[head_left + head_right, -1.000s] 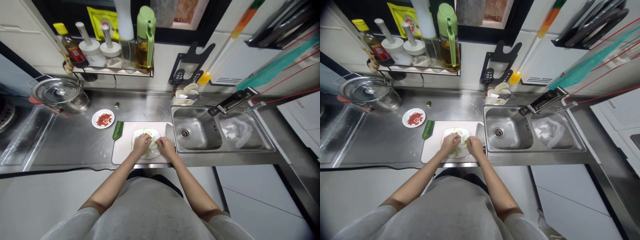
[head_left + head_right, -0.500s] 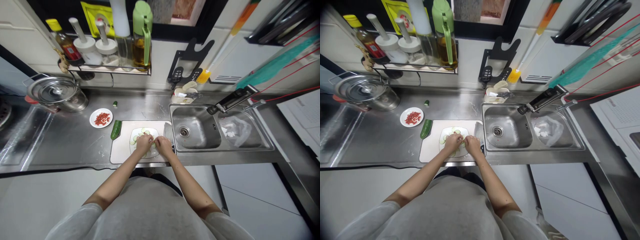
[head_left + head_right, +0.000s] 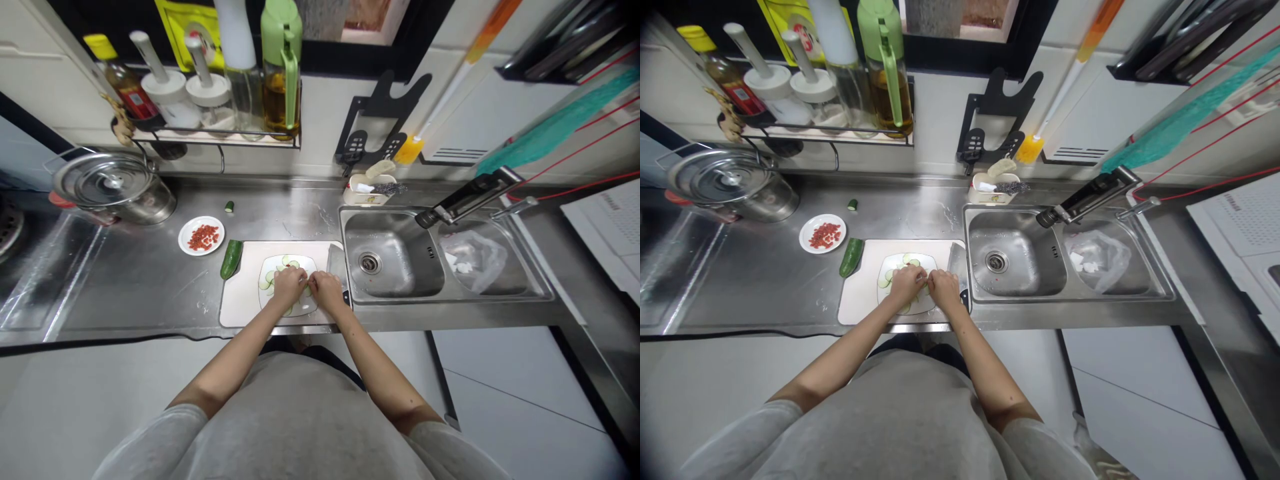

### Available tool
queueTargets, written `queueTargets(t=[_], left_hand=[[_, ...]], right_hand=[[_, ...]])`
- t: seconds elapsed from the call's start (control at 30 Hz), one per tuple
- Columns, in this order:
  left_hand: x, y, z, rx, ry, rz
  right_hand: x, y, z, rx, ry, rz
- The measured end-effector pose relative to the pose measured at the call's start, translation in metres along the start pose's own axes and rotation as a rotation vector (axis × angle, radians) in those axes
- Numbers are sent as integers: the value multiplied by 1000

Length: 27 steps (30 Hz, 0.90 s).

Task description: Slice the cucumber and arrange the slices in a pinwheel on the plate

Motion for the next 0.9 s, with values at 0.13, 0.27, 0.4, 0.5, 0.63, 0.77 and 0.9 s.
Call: queueTargets(t=[0.13, 0.27, 0.4, 0.5, 0.63, 0.77, 0.9], left_hand=[[-1, 0, 0, -16, 8, 10], [1, -2, 2, -28, 7, 10], [1, -2, 3, -25, 12, 7], [0, 0, 3, -17, 7, 2], [-1, 1, 2, -15, 0, 1], [0, 1, 3, -31, 2, 5], [0, 1, 4, -33, 17, 2]], right_hand=[[-2, -1, -5, 28, -91, -5], [-3, -3, -9, 55, -115, -23], [-1, -5, -6, 50, -99, 3], [0, -4, -3, 43, -75, 20], [0, -4, -2, 41, -40, 31], [-1, -4, 0, 42, -40, 29], [-4, -4, -3, 42, -87, -3]])
Point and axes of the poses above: each hand's wrist, its own y-axis away from the middle knuckle, its own x-axis out of the palm, z = x × y, the point moved 5 cm from there along -y, towards the middle knuckle, and after that the axes turned 13 degrees about y, right-handed, at the moved point
